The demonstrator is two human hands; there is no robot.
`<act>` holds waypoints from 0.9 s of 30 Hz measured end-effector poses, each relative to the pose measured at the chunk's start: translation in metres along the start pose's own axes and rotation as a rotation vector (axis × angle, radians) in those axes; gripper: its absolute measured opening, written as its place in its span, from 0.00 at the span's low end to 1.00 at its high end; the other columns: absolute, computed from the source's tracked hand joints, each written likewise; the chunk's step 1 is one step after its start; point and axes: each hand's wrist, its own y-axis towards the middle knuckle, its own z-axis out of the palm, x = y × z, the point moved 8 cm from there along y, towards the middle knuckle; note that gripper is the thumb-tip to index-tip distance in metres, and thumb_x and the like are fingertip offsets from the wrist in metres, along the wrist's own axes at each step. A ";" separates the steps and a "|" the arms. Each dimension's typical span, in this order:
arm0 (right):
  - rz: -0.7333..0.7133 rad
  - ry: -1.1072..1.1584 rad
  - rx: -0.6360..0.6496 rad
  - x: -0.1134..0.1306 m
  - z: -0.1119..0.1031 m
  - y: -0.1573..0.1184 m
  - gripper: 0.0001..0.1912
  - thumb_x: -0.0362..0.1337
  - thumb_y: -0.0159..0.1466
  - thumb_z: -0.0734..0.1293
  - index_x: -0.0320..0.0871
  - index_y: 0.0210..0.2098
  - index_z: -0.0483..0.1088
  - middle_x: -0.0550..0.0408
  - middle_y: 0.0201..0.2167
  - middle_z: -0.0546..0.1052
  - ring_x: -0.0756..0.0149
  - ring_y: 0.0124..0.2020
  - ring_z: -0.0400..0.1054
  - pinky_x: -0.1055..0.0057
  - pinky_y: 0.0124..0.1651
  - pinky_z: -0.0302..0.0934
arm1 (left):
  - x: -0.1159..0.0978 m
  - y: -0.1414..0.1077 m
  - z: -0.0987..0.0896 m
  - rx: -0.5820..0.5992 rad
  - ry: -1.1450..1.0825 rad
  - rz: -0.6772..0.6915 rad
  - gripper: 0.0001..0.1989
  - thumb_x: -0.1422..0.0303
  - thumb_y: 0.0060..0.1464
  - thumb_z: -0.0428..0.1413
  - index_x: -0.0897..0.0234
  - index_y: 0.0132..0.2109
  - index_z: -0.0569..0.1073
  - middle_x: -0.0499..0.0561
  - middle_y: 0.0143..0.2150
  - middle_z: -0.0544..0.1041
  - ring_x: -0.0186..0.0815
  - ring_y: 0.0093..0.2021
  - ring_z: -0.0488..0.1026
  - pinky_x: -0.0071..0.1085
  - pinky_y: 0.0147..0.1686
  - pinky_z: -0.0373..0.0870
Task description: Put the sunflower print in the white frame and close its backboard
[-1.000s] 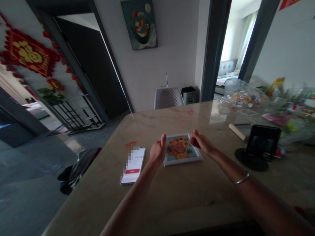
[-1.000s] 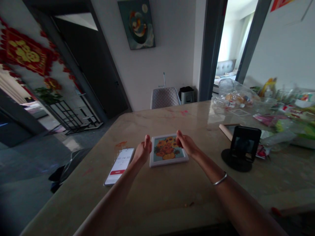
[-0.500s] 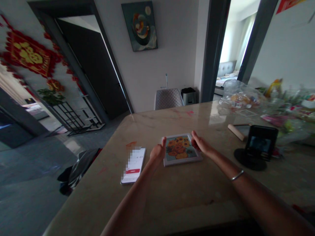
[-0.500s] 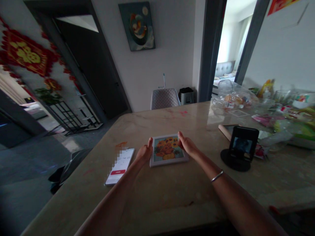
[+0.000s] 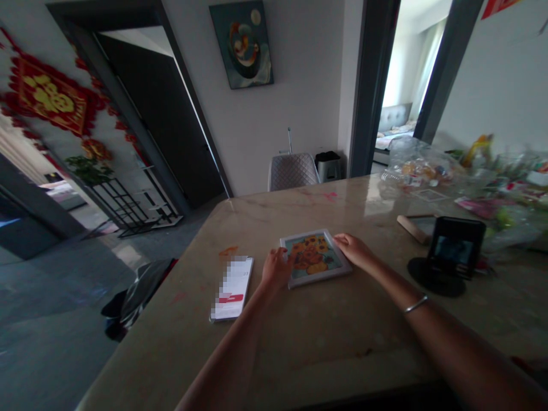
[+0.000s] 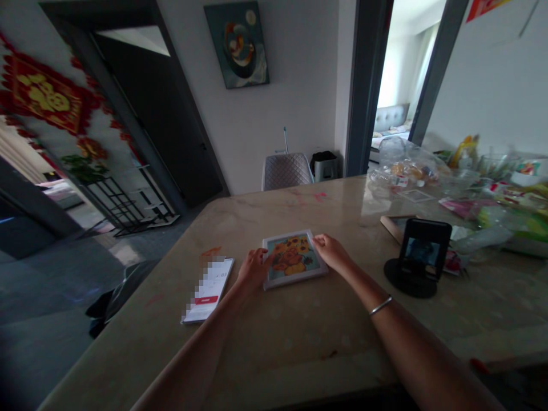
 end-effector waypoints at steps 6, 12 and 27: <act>-0.073 0.546 -0.080 0.029 -0.010 -0.011 0.26 0.49 0.57 0.58 0.45 0.53 0.56 0.51 0.54 0.63 0.62 0.52 0.59 0.67 0.50 0.56 | -0.010 0.000 0.003 0.081 -0.100 0.081 0.21 0.59 0.53 0.43 0.65 0.48 0.69 0.56 0.45 0.71 0.36 0.42 0.69 0.28 0.41 0.62; -0.264 0.794 -0.083 0.065 -0.009 -0.029 0.34 0.51 0.54 0.62 0.49 0.57 0.49 0.52 0.55 0.61 0.60 0.53 0.59 0.62 0.51 0.57 | -0.047 -0.012 0.015 0.228 -0.076 0.373 0.18 0.64 0.52 0.47 0.61 0.49 0.69 0.53 0.47 0.72 0.37 0.46 0.67 0.29 0.46 0.59; -0.513 0.065 -0.124 0.093 0.004 -0.047 0.30 0.44 0.59 0.58 0.43 0.58 0.48 0.47 0.56 0.60 0.59 0.56 0.54 0.61 0.56 0.51 | -0.018 -0.001 0.023 0.195 -0.623 0.091 0.23 0.59 0.52 0.46 0.66 0.52 0.64 0.57 0.41 0.74 0.36 0.35 0.71 0.31 0.36 0.65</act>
